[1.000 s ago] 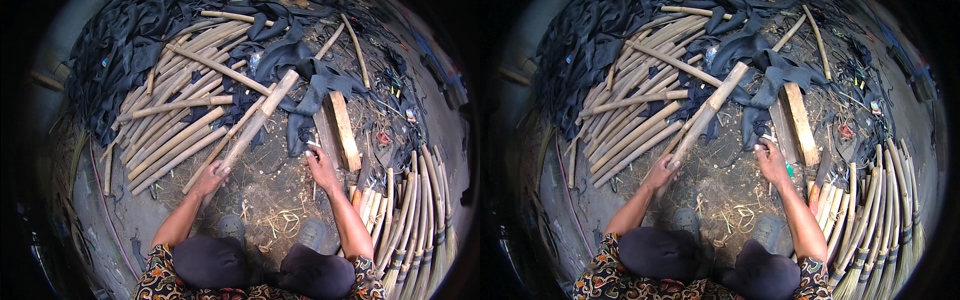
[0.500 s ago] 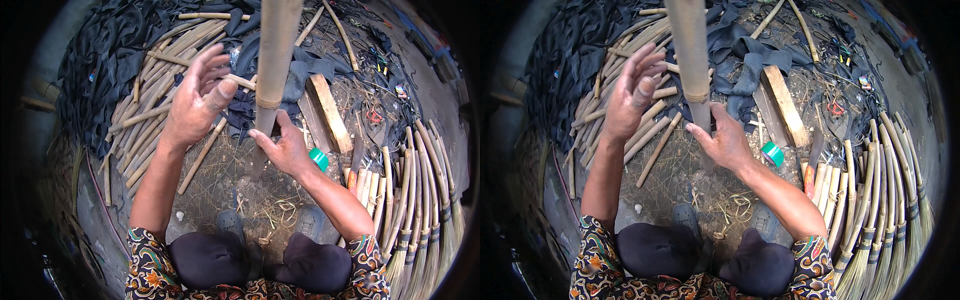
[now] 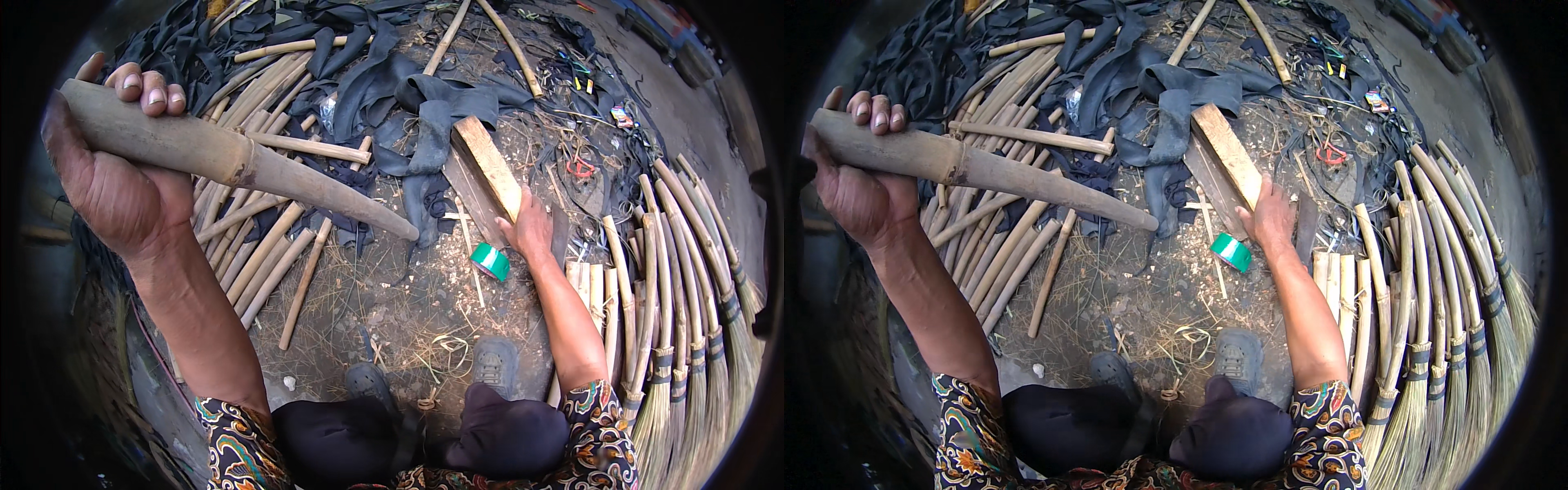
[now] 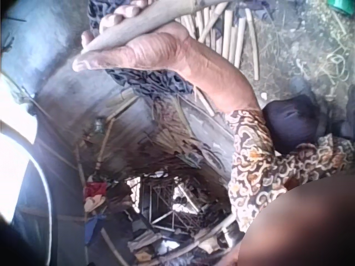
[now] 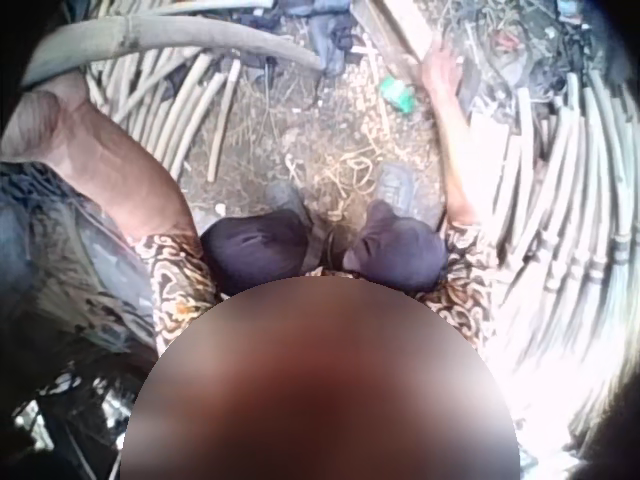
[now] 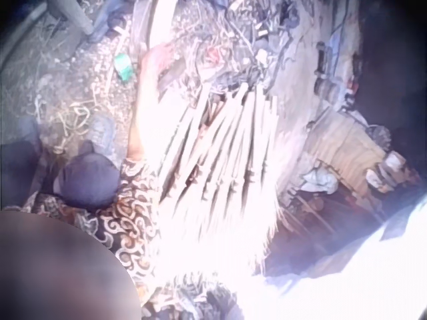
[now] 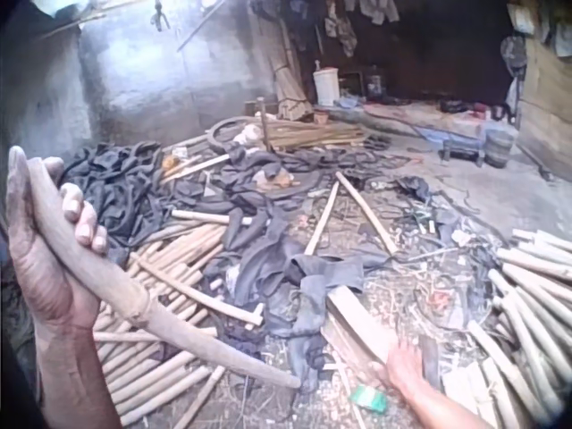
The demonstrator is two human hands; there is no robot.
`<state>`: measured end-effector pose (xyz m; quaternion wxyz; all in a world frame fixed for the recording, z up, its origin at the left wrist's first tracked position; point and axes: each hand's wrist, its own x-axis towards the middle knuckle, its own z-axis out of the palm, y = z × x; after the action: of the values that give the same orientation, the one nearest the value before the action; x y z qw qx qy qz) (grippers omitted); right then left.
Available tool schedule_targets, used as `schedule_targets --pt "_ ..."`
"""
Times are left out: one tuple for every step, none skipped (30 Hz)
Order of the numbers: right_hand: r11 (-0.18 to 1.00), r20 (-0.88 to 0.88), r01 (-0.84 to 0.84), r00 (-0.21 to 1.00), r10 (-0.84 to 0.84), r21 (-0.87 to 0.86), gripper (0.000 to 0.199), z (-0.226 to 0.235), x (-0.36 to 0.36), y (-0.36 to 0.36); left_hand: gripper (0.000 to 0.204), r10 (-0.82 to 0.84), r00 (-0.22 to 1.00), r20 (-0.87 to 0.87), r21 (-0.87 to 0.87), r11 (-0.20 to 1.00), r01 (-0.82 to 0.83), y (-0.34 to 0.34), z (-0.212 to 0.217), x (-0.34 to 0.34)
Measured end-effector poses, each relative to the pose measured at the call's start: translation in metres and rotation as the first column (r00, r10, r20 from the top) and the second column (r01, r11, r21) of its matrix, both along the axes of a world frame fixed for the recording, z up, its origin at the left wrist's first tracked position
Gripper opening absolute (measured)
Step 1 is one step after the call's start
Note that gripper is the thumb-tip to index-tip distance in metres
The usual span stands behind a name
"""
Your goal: The person sits on the floor and uses a knife to sharpen the ends of several wooden sticks. They pick up each stick, hold it against a small wooden block, and scrape the knife along the end to create a point, then place the sharpened stick aside.
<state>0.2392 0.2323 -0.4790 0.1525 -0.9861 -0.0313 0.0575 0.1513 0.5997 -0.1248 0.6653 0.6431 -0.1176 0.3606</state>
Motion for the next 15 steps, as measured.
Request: schedule_targets --pt "0.996 -0.085 0.037 0.996 -0.030 0.080 0.073 -0.007 0.005 -0.003 0.056 -0.054 0.999 -0.004 0.019 0.998 0.054 0.000 0.001 0.001" --pt "0.991 -0.090 0.047 0.995 -0.036 0.122 0.071 -0.011 0.007 -0.004 0.056 -0.058 0.998 0.033 0.034 0.998 0.057 -0.001 0.001 0.003" --pt "0.985 -0.094 0.052 0.995 -0.037 0.162 0.069 -0.012 0.009 -0.004 0.056 -0.057 0.998 0.040 0.037 0.998 0.056 -0.003 0.001 0.001" --pt "0.980 -0.065 0.070 0.996 -0.059 0.188 0.067 -0.009 0.011 -0.004 0.057 -0.046 0.997 0.060 0.009 0.999 0.045 -0.004 0.001 -0.004" --pt "0.970 -0.053 0.073 0.997 -0.062 0.233 0.063 -0.005 0.011 -0.004 0.057 0.022 0.997 0.080 0.007 1.000 -0.023 -0.004 0.001 -0.009" --pt "0.970 -0.076 0.071 0.996 -0.054 0.233 0.063 0.001 0.011 -0.002 0.048 -0.027 0.996 0.089 0.053 0.998 0.023 -0.005 0.000 -0.016" --pt "0.967 -0.060 0.066 0.997 -0.053 0.244 0.063 0.007 0.010 0.001 0.047 -0.002 0.997 0.079 0.055 0.998 -0.003 -0.003 0.001 -0.022" --pt "0.962 -0.062 0.059 0.997 -0.044 0.268 0.063 0.013 0.008 0.005 0.047 0.025 0.997 0.070 0.058 0.998 -0.029 -0.001 0.002 -0.026" --pt "0.966 -0.065 0.051 0.997 -0.035 0.253 0.063 0.018 0.005 0.011 0.049 0.051 0.997 0.063 0.071 0.996 -0.056 0.001 0.005 -0.031" --pt "0.967 -0.083 0.040 0.996 -0.020 0.251 0.063 0.024 0.004 0.017 0.051 0.078 0.995 0.060 0.083 0.993 -0.082 0.004 0.009 -0.034" --pt "0.967 -0.079 0.026 0.997 -0.005 0.255 0.064 0.030 0.003 0.025 0.051 0.153 0.986 0.060 0.082 0.984 -0.158 0.006 0.013 -0.038" --pt "0.968 -0.097 0.007 0.995 0.018 0.250 0.064 0.035 0.002 0.036 0.052 0.064 0.996 0.062 0.090 0.994 -0.070 0.007 0.017 -0.042" --pt "0.967 -0.096 -0.014 0.995 0.040 0.253 0.064 0.040 0.001 0.048 0.050 0.024 0.998 0.063 0.085 0.996 -0.029 0.008 0.022 -0.046" --pt "0.966 -0.089 -0.035 0.994 0.060 0.255 0.065 0.044 0.000 0.061 0.048 0.005 0.998 0.067 0.085 0.996 -0.011 0.009 0.026 -0.049" --pt "0.955 -0.111 -0.056 0.990 0.092 0.290 0.065 0.046 0.001 0.074 0.046 -0.051 0.997 0.063 0.089 0.995 0.045 0.011 0.029 -0.052"
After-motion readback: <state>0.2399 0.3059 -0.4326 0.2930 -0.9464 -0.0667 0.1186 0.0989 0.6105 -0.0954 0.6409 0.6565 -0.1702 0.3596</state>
